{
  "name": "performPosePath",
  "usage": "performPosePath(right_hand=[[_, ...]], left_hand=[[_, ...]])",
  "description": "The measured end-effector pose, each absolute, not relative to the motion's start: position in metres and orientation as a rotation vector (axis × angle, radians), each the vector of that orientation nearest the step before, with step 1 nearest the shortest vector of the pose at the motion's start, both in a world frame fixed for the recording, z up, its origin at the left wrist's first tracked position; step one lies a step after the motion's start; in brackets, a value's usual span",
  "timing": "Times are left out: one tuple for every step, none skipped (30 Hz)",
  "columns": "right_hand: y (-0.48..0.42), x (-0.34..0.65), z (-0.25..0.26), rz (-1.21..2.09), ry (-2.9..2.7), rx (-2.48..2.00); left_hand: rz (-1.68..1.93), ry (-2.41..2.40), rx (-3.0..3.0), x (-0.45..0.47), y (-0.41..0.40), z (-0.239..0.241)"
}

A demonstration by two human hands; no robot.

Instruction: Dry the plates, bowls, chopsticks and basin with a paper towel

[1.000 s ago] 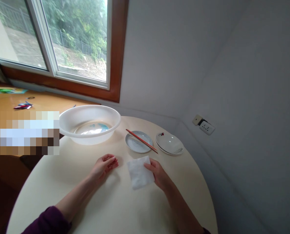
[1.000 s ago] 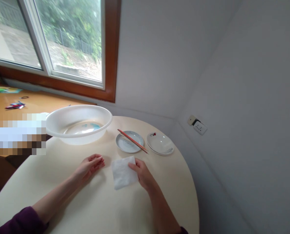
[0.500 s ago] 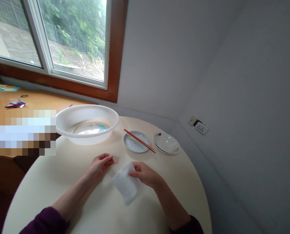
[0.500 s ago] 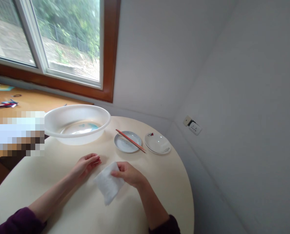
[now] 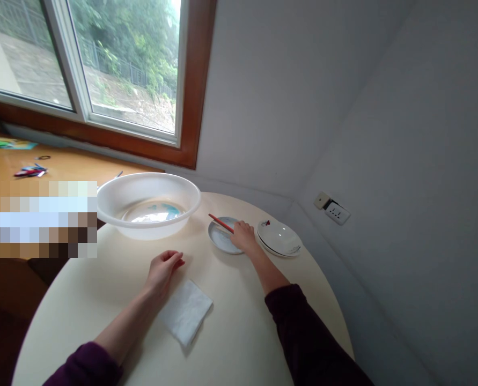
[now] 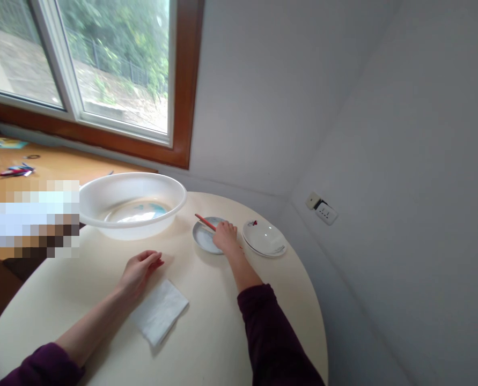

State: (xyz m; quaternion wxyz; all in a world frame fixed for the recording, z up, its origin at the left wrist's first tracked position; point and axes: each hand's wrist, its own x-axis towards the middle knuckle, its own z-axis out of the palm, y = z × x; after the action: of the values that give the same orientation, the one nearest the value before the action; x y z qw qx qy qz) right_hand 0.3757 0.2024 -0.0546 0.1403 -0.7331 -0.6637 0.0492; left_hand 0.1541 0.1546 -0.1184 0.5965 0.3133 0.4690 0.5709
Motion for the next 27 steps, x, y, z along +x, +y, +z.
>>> performPosePath(right_hand=[[0.207,0.38,-0.056,0.137,-1.936,-2.163],[0.211,0.383,-0.058,0.138,-1.959,-2.198],[0.214,0.386,-0.061,0.14,-1.983,-2.224],[0.217,0.387,-0.064,0.139,-2.005,-2.244],[0.219,0.388,-0.066,0.136,-2.023,-2.259],[0.221,0.388,-0.068,0.131,-2.038,-2.272],[0.222,0.388,-0.069,0.126,-2.051,-2.283],[0.223,0.387,-0.07,0.122,-2.061,-2.293],[0.224,0.387,-0.071,0.117,-2.068,-2.301],[0.225,0.386,-0.071,0.113,-2.074,-2.307],[0.226,0.385,-0.071,0.108,-2.078,-2.311],[0.227,0.384,-0.07,0.105,-2.083,-2.312],[0.227,0.383,-0.07,0.103,-2.087,-2.311],[0.228,0.382,-0.07,0.105,-2.091,-2.309],[0.228,0.381,-0.07,0.11,-2.093,-2.308],[0.229,0.381,-0.071,0.117,-2.095,-2.307],[0.229,0.38,-0.071,0.124,-2.095,-2.306],[0.23,0.38,-0.071,0.131,-2.093,-2.305],[0.23,0.38,-0.072,0.138,-2.09,-2.303],[0.23,0.38,-0.073,0.144,-2.085,-2.299],[0.23,0.38,-0.073,0.149,-2.081,-2.294],[0.23,0.38,-0.074,0.155,-2.077,-2.287],[0.229,0.38,-0.074,0.162,-2.074,-2.278],[0.228,0.381,-0.074,0.169,-2.074,-2.268],[0.227,0.381,-0.073,0.174,-2.074,-2.256],[0.226,0.381,-0.072,0.178,-2.075,-2.243],[0.224,0.382,-0.071,0.18,-2.076,-2.229]], left_hand=[[1.321,1.091,0.73,0.154,0.154,-0.118],[1.32,1.094,0.734,0.154,0.154,-0.118],[1.32,1.094,0.74,0.154,0.154,-0.118],[1.319,1.094,0.746,0.154,0.154,-0.118],[1.318,1.094,0.753,0.154,0.154,-0.118],[1.315,1.095,0.758,0.154,0.154,-0.118],[1.311,1.097,0.76,0.154,0.154,-0.117],[1.306,1.099,0.76,0.154,0.154,-0.117],[1.3,1.102,0.759,0.154,0.153,-0.117],[1.297,1.102,0.757,0.154,0.153,-0.117],[1.294,1.1,0.753,0.154,0.153,-0.117],[1.295,1.097,0.749,0.154,0.153,-0.117],[1.297,1.096,0.746,0.154,0.153,-0.117],[1.299,1.095,0.743,0.154,0.153,-0.117],[1.301,1.094,0.744,0.154,0.153,-0.117],[1.301,1.093,0.747,0.154,0.153,-0.117],[1.299,1.091,0.751,0.154,0.153,-0.117],[1.296,1.091,0.754,0.154,0.153,-0.117],[1.294,1.09,0.757,0.154,0.153,-0.117],[1.293,1.089,0.758,0.154,0.154,-0.117],[1.293,1.09,0.757,0.154,0.154,-0.117],[1.293,1.09,0.756,0.154,0.154,-0.117],[1.293,1.089,0.755,0.154,0.154,-0.117],[1.295,1.087,0.753,0.154,0.154,-0.118],[1.296,1.085,0.751,0.154,0.154,-0.118],[1.297,1.085,0.748,0.154,0.154,-0.118],[1.301,1.086,0.746,0.154,0.154,-0.118]])
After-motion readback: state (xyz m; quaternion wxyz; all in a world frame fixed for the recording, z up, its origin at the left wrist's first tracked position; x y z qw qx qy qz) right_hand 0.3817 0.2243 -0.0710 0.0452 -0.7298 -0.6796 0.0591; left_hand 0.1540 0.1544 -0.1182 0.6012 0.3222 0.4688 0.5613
